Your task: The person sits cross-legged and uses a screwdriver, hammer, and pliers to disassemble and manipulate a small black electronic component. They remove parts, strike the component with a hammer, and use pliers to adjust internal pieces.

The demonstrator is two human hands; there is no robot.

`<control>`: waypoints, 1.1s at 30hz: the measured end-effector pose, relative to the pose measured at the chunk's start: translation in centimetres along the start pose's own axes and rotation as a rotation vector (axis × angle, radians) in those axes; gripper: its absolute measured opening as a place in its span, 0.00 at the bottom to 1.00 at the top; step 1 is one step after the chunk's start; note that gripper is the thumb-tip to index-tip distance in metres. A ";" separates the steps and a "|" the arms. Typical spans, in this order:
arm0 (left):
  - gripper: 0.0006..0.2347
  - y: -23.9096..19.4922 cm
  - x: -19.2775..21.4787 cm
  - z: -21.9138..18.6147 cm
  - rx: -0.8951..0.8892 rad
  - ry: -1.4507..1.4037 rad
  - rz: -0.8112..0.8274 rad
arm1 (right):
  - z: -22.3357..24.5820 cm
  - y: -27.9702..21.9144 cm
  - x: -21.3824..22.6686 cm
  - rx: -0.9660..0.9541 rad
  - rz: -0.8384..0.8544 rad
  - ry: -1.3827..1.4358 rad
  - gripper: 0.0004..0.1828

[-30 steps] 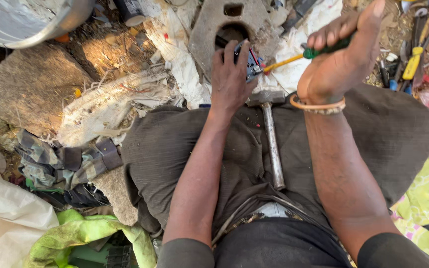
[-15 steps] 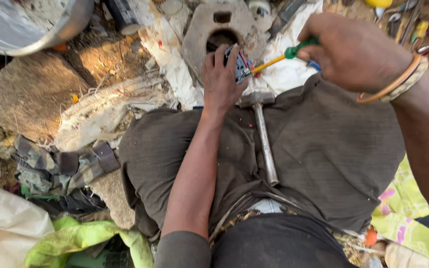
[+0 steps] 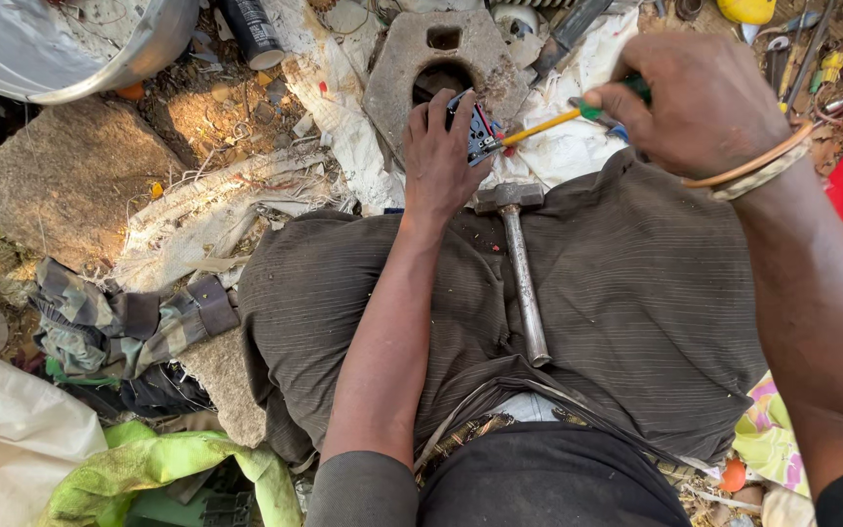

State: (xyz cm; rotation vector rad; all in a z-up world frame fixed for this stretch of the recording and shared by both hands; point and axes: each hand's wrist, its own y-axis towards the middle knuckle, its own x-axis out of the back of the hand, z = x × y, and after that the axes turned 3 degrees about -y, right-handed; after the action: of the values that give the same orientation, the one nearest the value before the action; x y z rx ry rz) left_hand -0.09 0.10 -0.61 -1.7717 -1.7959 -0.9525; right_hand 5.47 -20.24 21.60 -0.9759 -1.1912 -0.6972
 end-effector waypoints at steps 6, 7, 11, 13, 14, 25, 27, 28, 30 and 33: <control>0.39 0.0 0.3 -0.2 -0.003 -0.022 0.000 | 1.8 0.2 -7.2 -0.089 -0.331 1.298 0.16; 0.39 0.2 0.3 -0.2 -0.007 -0.022 -0.006 | 2.7 0.6 -9.2 -0.240 -0.365 1.244 0.09; 0.39 0.0 0.4 -0.1 -0.006 -0.005 -0.009 | 3.6 1.5 -14.6 -0.334 -0.515 1.202 0.14; 0.39 0.0 0.3 0.0 -0.001 -0.001 0.000 | 3.2 1.2 -15.6 -0.240 -0.518 1.243 0.19; 0.39 -0.1 0.1 -0.1 0.003 -0.005 0.007 | 2.7 0.9 -15.6 -0.155 -0.494 1.280 0.24; 0.39 -0.1 0.3 -0.3 0.003 -0.016 0.010 | 2.0 0.8 -15.7 0.072 -0.466 1.365 0.26; 0.39 0.2 0.4 -0.3 0.001 -0.026 0.015 | 1.7 0.9 -15.8 0.157 -0.469 1.395 0.24; 0.39 0.2 0.5 -0.2 0.008 -0.021 0.021 | 1.7 0.8 -15.8 0.104 -0.494 1.235 0.23; 0.40 0.0 0.5 -0.2 0.023 -0.012 0.034 | 1.8 0.5 -15.8 0.000 -0.532 0.914 0.21; 0.40 0.2 0.5 -0.3 0.003 -0.012 0.021 | 2.0 0.6 -15.6 -0.006 -0.436 1.253 0.28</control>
State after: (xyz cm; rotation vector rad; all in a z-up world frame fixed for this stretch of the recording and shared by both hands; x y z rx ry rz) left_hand 0.01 0.20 -0.06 -1.7953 -1.7814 -0.9318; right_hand 1.17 -18.87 6.52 -0.1221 -0.2520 -1.3688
